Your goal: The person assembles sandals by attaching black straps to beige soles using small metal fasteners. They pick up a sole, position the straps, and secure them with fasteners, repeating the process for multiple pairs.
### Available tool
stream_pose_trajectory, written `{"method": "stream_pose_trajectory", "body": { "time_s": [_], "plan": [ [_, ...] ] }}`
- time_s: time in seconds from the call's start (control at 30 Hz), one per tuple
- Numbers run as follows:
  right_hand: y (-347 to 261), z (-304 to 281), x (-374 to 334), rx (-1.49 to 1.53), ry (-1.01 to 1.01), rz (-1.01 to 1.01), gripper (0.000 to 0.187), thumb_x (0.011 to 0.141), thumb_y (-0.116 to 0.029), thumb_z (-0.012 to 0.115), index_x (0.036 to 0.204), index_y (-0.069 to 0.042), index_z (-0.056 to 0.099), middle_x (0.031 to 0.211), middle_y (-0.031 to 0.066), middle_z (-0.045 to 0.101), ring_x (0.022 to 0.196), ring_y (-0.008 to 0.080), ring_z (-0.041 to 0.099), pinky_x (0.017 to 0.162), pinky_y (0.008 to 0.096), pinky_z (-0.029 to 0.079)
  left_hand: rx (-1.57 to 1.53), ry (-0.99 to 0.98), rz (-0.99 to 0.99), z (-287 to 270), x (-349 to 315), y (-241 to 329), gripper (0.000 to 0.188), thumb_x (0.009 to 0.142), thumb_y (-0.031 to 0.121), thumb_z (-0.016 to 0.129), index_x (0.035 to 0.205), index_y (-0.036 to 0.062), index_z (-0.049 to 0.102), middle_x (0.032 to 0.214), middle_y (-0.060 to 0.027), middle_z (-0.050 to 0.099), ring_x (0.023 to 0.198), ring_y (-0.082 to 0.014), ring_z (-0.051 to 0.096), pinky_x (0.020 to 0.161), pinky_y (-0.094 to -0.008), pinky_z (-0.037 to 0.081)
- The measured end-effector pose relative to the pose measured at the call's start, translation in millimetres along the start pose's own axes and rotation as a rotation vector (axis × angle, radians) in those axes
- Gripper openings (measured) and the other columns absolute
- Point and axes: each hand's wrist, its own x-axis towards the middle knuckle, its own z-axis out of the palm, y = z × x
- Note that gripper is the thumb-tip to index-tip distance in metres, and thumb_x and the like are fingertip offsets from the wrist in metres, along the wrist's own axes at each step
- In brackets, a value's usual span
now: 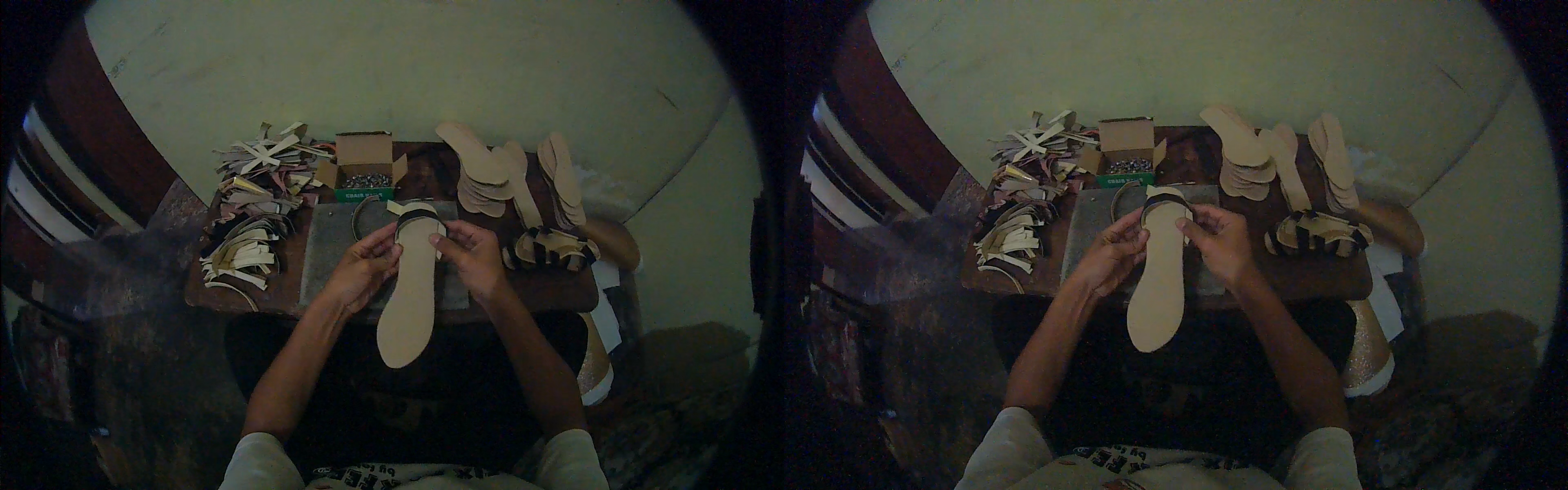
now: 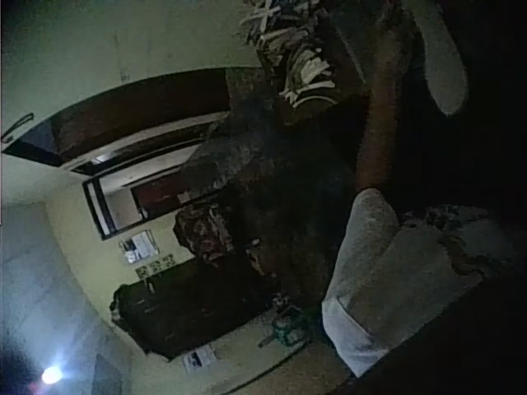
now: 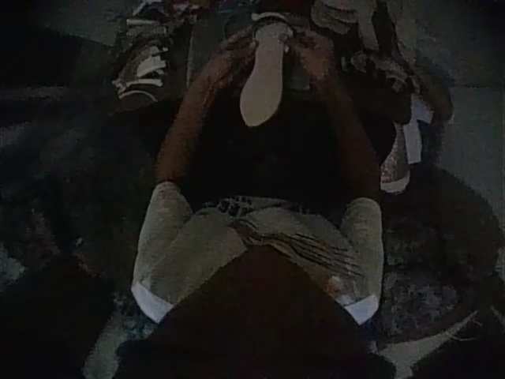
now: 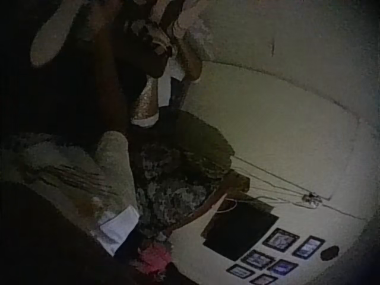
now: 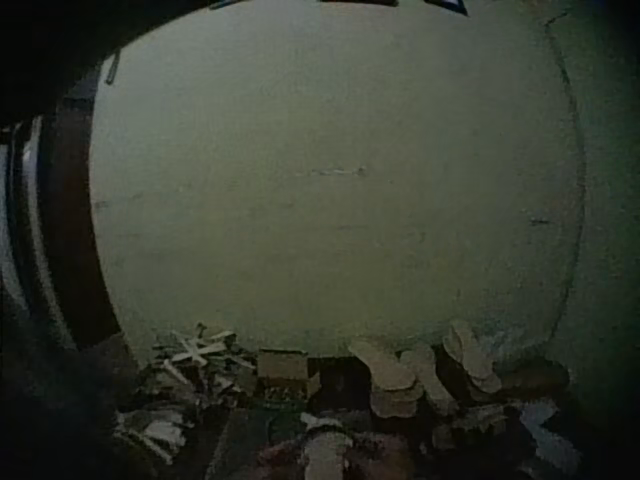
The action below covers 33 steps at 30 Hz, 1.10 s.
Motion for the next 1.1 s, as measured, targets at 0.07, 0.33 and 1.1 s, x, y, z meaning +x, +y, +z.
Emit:
{"method": "stream_pose_trajectory", "body": {
  "time_s": [0.07, 0.33, 1.1],
  "plan": [
    [2.1, 0.4, 0.4, -0.028, 0.019, -0.035, 0.029, 0.087, -0.011, 0.073, 0.110, 0.004, 0.066, 0.099, 0.0094, 0.070, 0.087, 0.0129, 0.065, 0.078, 0.0276, 0.052, 0.017, 0.017, 0.010, 1.5, 0.8, -1.0, 0.055, 0.089, 0.001, 0.066, 0.140, 0.0011, 0.044, 0.113, -0.0067, 0.061, 0.105, -0.0171, 0.060, 0.092, -0.0290, 0.049],
    [2.1, 12.0, -3.4, -0.023, 0.079, -0.118, 0.032, 0.085, -0.010, 0.075, 0.111, 0.006, 0.066, 0.097, 0.0092, 0.071, 0.085, 0.0124, 0.065, 0.075, 0.0268, 0.053, 0.190, 0.175, 0.068, 16.5, -5.1, 4.3, 0.050, 0.086, 0.003, 0.070, 0.131, -0.0030, 0.051, 0.108, -0.0101, 0.065, 0.095, -0.0167, 0.065, 0.083, -0.0303, 0.053],
    [15.4, 0.6, 1.3, 0.387, -0.091, 0.207, 0.035, 0.087, -0.005, 0.071, 0.119, 0.001, 0.057, 0.113, 0.0079, 0.061, 0.102, 0.0173, 0.062, 0.088, 0.0320, 0.052, 0.036, 0.066, -0.107, 20.4, -11.1, 9.0, 0.020, 0.091, 0.015, 0.068, 0.104, 0.0017, 0.062, 0.093, -0.0058, 0.067, 0.083, -0.0150, 0.065, 0.077, -0.0290, 0.053]
  ]
}}
